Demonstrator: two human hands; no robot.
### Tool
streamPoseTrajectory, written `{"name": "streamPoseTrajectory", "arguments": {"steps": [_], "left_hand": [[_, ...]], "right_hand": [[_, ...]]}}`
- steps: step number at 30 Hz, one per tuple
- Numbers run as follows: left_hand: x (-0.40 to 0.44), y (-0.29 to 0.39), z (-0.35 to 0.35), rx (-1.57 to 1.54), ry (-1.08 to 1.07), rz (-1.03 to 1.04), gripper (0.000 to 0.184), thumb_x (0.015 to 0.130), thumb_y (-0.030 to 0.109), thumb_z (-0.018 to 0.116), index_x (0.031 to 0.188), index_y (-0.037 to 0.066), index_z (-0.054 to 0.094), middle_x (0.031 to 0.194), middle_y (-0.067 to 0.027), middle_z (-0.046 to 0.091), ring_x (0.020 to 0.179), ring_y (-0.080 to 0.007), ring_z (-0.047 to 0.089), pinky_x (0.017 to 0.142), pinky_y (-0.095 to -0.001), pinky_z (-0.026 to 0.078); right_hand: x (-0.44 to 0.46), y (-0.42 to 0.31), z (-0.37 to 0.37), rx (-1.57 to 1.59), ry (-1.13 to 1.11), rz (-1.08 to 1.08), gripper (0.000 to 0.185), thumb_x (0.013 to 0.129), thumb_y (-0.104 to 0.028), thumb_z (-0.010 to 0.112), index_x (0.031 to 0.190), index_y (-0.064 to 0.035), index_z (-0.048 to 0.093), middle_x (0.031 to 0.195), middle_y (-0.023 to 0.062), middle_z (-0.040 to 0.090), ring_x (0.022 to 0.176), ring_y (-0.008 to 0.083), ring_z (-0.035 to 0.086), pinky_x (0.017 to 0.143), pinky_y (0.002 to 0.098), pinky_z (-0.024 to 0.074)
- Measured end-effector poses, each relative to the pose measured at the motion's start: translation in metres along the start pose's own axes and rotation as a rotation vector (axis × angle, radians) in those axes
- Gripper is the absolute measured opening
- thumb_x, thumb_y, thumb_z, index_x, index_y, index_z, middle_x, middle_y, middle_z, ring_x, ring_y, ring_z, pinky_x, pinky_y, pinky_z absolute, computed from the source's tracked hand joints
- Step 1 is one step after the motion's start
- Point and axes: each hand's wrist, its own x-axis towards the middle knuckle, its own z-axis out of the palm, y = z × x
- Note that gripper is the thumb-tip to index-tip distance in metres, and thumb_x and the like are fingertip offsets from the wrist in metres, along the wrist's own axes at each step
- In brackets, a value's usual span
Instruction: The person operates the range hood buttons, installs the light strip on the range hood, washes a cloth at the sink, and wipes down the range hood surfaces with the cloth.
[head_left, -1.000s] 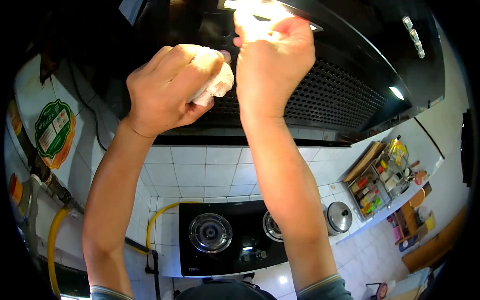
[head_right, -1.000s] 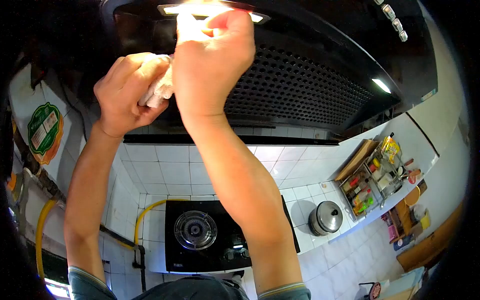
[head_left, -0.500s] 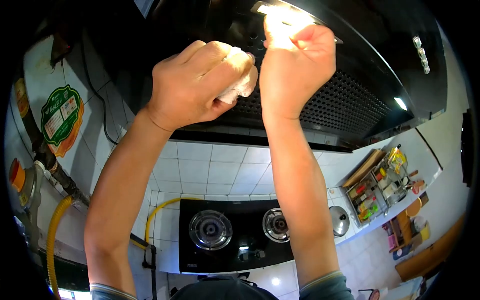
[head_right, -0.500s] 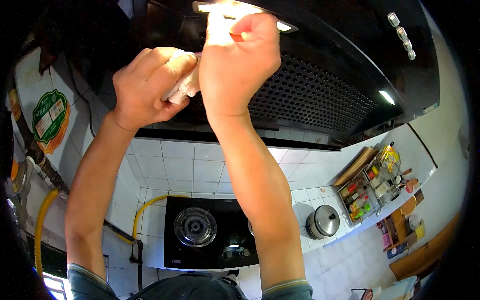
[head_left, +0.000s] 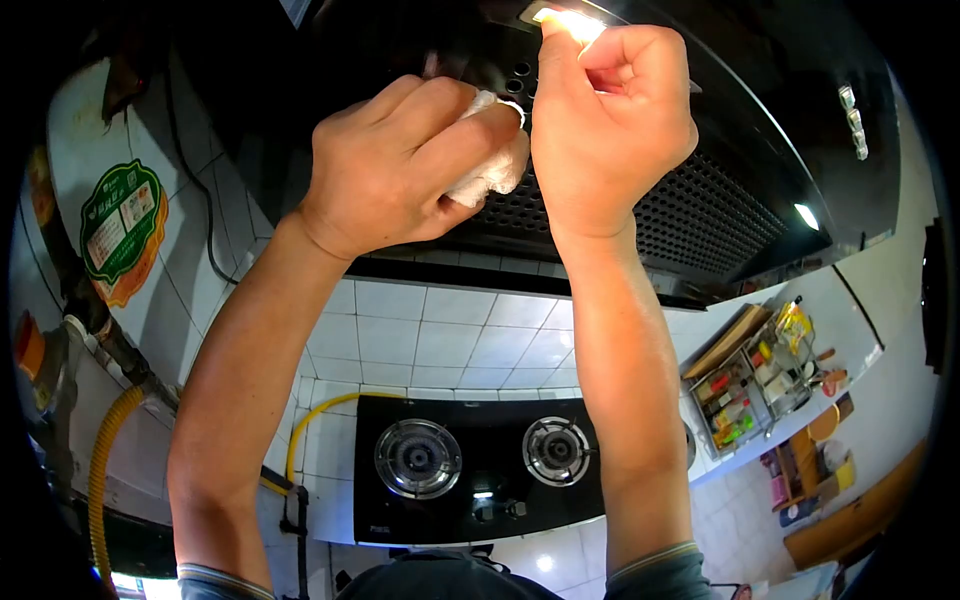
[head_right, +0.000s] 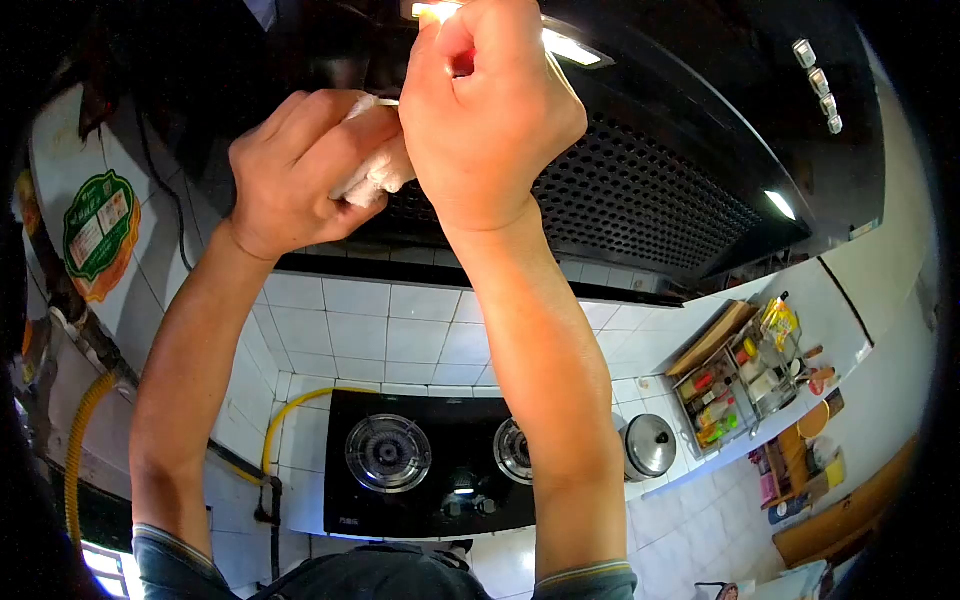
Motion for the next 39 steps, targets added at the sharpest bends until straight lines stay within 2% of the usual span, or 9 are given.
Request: {"name": "streamPoseTrajectory", "arguments": {"steps": [11,20,21,24,26,29,30,34,39], "left_hand": [[0.000,0.001,0.000,0.016,0.013,-0.008,0.042,0.059,0.020,0.081,0.100,0.024,0.071,0.088,0.0043,0.064,0.072,-0.0172,0.064,0.062,-0.0272,0.055],[-0.002,0.002,-0.001,0.010,-0.009,-0.026,0.045,0.058,0.020,0.081,0.101,0.025,0.072,0.089,0.0043,0.064,0.072,-0.0169,0.064,0.062,-0.0264,0.055],[-0.003,0.001,-0.001,0.011,-0.022,0.001,0.047,0.059,0.021,0.082,0.104,0.019,0.072,0.094,-0.0013,0.066,0.072,-0.0209,0.065,0.062,-0.0290,0.055],[-0.003,0.000,-0.001,0.006,-0.041,0.031,0.050,0.059,0.021,0.083,0.107,0.013,0.073,0.098,-0.0066,0.069,0.073,-0.0247,0.065,0.062,-0.0317,0.054],[-0.002,0.001,-0.002,0.001,-0.045,0.034,0.050,0.059,0.020,0.083,0.107,0.013,0.073,0.098,-0.0064,0.069,0.074,-0.0245,0.065,0.062,-0.0317,0.055],[0.001,0.004,-0.003,-0.032,-0.028,-0.029,0.042,0.059,0.015,0.080,0.100,0.023,0.070,0.090,0.0048,0.065,0.072,-0.0156,0.064,0.060,-0.0258,0.054],[0.001,0.004,-0.002,-0.036,-0.025,-0.030,0.041,0.060,0.014,0.079,0.099,0.022,0.070,0.091,0.0049,0.065,0.073,-0.0154,0.064,0.060,-0.0256,0.054],[0.000,0.003,-0.002,-0.049,-0.016,-0.023,0.039,0.062,0.013,0.078,0.099,0.021,0.070,0.094,0.0049,0.067,0.074,-0.0150,0.065,0.060,-0.0254,0.054],[-0.001,0.002,0.000,-0.018,-0.030,-0.023,0.038,0.063,0.016,0.079,0.100,0.022,0.071,0.095,0.0044,0.067,0.075,-0.0157,0.065,0.061,-0.0258,0.054]], "right_hand": [[0.001,0.007,0.004,-0.015,-0.026,-0.166,0.030,0.082,0.006,0.076,0.072,-0.0074,0.051,0.058,0.0038,0.051,0.049,0.0102,0.049,0.049,0.0272,0.0431],[-0.003,0.012,0.005,0.057,-0.056,-0.083,0.033,0.083,0.006,0.075,0.071,-0.0072,0.048,0.059,0.0049,0.051,0.048,0.0110,0.049,0.050,0.0271,0.0426],[-0.002,0.013,0.005,0.056,-0.057,-0.082,0.033,0.083,0.006,0.075,0.071,-0.0072,0.048,0.059,0.0049,0.051,0.048,0.0110,0.049,0.050,0.0271,0.0426],[-0.001,0.016,0.002,0.104,-0.065,-0.129,0.016,0.081,0.006,0.074,0.082,-0.0065,0.064,0.061,0.0057,0.054,0.048,0.0140,0.053,0.050,0.0292,0.0446],[-0.001,0.013,-0.005,0.109,-0.160,-0.051,0.021,0.083,0.006,0.078,0.084,-0.0037,0.060,0.067,-0.0015,0.065,0.059,0.0020,0.057,0.058,0.0175,0.0467],[-0.009,0.011,-0.011,0.184,-0.197,-0.044,0.012,0.086,0.006,0.075,0.093,-0.0024,0.071,0.072,-0.0011,0.068,0.059,0.0016,0.057,0.058,0.0177,0.0468],[-0.011,0.011,-0.016,0.124,-0.227,-0.002,0.021,0.087,0.005,0.073,0.106,-0.0028,0.077,0.073,0.0014,0.070,0.061,0.0025,0.058,0.057,0.0189,0.0468],[-0.009,0.011,-0.018,-0.019,-0.229,-0.127,0.027,0.086,0.005,0.072,0.112,-0.0021,0.077,0.072,0.0034,0.070,0.062,0.0037,0.059,0.057,0.0213,0.0470],[-0.008,0.020,-0.021,-0.164,-0.286,-0.346,0.036,0.084,0.004,0.074,0.118,-0.0070,0.076,0.072,0.0072,0.068,0.057,0.0156,0.061,0.056,0.0260,0.0492]]}}
